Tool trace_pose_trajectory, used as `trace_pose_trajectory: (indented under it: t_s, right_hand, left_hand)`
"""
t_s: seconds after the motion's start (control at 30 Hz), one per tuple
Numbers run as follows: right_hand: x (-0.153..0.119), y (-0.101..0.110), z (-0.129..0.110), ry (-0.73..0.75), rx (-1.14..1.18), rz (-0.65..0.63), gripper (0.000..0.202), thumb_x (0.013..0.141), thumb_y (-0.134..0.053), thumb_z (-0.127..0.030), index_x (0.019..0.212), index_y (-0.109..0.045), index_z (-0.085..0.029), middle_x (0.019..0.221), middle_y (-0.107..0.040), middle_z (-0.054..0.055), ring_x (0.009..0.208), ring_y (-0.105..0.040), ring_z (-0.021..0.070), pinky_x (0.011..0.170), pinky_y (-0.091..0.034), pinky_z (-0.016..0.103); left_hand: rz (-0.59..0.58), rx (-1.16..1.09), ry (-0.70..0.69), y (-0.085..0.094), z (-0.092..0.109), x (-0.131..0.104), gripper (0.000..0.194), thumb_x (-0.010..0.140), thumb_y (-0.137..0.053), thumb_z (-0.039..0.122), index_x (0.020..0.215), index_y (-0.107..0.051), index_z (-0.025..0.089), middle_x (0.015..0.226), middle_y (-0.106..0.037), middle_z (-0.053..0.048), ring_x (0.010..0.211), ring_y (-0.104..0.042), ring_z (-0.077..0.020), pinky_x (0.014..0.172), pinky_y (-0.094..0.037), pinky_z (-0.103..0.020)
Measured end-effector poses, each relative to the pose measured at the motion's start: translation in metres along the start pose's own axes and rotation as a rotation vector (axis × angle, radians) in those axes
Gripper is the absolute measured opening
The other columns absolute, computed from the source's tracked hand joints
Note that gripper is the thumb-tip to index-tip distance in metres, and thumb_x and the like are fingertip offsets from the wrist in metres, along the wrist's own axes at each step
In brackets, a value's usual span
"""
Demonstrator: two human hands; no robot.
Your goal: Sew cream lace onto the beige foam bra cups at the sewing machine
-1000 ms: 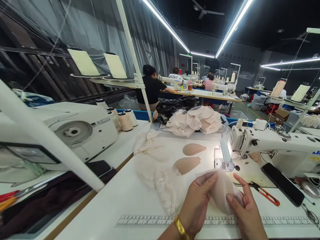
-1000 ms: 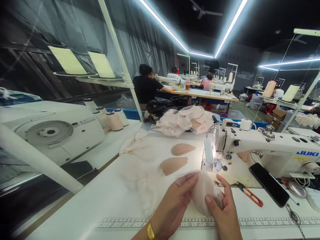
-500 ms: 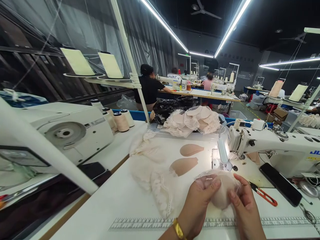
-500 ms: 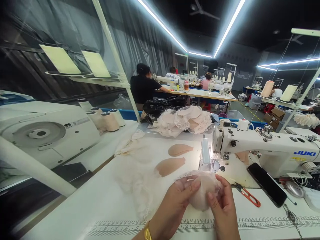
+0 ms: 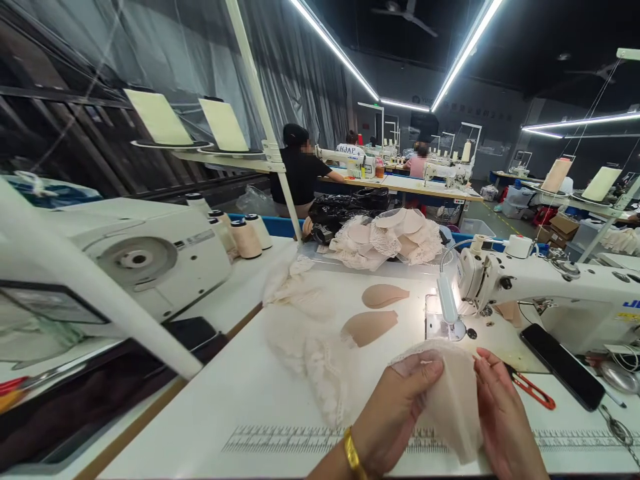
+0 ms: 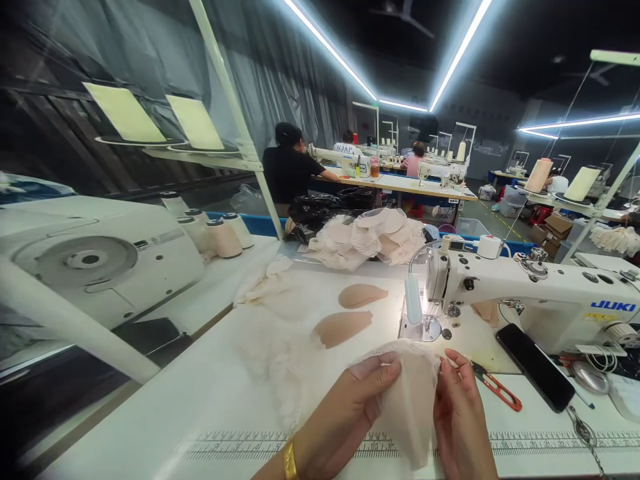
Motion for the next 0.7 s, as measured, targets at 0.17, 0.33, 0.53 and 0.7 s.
trace_pose_trajectory:
  t_s: [0.17, 0.33, 0.53, 0.7]
  right_hand:
    - [-0.013, -0.011, 0.011, -0.061, 0.022, -0.06, 0.085, 0.073, -0.089, -0.055, 0.142, -0.049, -0.027, 0.096, -0.078, 0.007, 0.088, -0.074, 0.0287, 0.076, -0.059, 0.041]
    - [-0.015, -0.015, 0.013, -0.077, 0.038, -0.037, 0.089, 0.07, -0.093, -0.047, 0.142, -0.044, -0.029, 0.099, -0.078, 0.007, 0.092, -0.074, 0.0294, 0.08, -0.058, 0.042]
    - [-0.011, -0.009, 0.008, -0.02, -0.028, -0.042, 0.091, 0.067, -0.094, -0.051, 0.144, -0.05, -0.03, 0.106, -0.077, 0.009, 0.09, -0.075, 0.03, 0.08, -0.059, 0.045]
    - [-0.008, -0.005, 0.006, 0.012, -0.057, -0.022, 0.094, 0.065, -0.095, -0.053, 0.144, -0.05, -0.031, 0.11, -0.076, 0.008, 0.091, -0.074, 0.0281, 0.082, -0.058, 0.042]
  left_hand:
    - [0.058, -0.005, -0.057, 0.004, 0.008, 0.003, 0.043, 0.067, -0.095, 0.044, 0.096, -0.082, 0.015, 0.098, -0.078, -0.011, 0.092, -0.067, -0.0227, 0.083, -0.052, -0.029]
    - [0.095, -0.029, -0.06, 0.009, 0.006, 0.006, 0.041, 0.065, -0.096, 0.041, 0.094, -0.082, 0.016, 0.096, -0.078, -0.011, 0.091, -0.067, -0.0223, 0.082, -0.051, -0.029]
    - [0.068, -0.024, -0.056, 0.007, 0.006, 0.007, 0.04, 0.067, -0.094, 0.041, 0.095, -0.081, 0.015, 0.096, -0.077, -0.011, 0.089, -0.067, -0.0214, 0.081, -0.051, -0.028]
    - [0.036, -0.001, -0.01, 0.0, 0.0, 0.011, 0.04, 0.068, -0.093, 0.041, 0.093, -0.079, 0.013, 0.096, -0.076, -0.011, 0.089, -0.067, -0.0224, 0.08, -0.052, -0.029]
Point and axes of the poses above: each hand's wrist, its own x-axis towards the middle knuckle, its own y-axis out of the back of the hand, z = x × y, the point moved 10 cm from there along x, towards the middle knuckle
